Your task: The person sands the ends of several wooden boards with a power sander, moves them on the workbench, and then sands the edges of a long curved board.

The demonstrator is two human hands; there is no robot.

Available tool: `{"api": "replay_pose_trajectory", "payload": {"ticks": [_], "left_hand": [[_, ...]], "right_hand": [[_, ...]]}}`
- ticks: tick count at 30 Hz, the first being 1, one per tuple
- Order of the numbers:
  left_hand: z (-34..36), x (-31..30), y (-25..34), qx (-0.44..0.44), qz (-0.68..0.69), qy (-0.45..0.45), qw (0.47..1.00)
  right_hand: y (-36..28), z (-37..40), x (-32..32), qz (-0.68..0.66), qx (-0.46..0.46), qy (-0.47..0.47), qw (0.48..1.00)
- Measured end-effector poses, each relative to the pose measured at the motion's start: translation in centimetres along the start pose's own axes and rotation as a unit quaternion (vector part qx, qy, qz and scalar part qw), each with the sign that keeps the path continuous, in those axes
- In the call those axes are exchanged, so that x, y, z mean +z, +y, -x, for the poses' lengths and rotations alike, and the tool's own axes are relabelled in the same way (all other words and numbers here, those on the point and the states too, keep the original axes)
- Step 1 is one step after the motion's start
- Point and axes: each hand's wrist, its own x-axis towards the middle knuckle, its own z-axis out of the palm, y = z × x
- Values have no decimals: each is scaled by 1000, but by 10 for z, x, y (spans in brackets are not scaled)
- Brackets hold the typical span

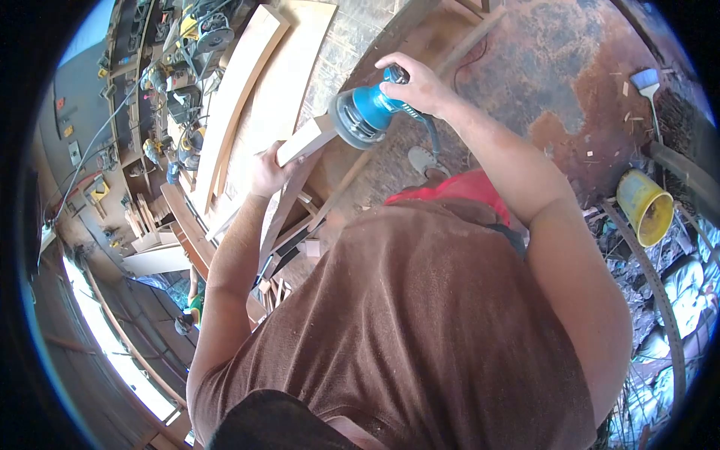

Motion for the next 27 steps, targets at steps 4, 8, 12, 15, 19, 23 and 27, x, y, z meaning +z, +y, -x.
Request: {"api": "replay_pose_trajectory", "payload": {"ticks": [4, 8, 12, 15, 19, 23, 27], "left_hand": [[1, -1, 1, -2, 20, -5, 1000], [4, 0, 3, 2, 11, -3, 1000], [2, -1, -3, 6, 8, -7, 1000], [1, 0, -2, 7, 11, -3, 1000], [2, 2, -3, 9, 13, -7, 1000], [5, 3, -4, 16, 17, -2, 1000], [4, -1, -3, 22, 11, 2, 1000]], "right_hand": [[-43, 4, 4, 45, -63, -21, 997], [-31, 1, 3, 28, -59, -11, 998], [3, -1, 1, 6, 8, -7, 1000], [-4, 1, 0, 12, -28, -7, 1000], [-51, 9, 5, 34, -69, -26, 997], [-45, 3, 5, 55, -82, -14, 995], [32, -6, -4, 48, -23, -3, 999]]}}
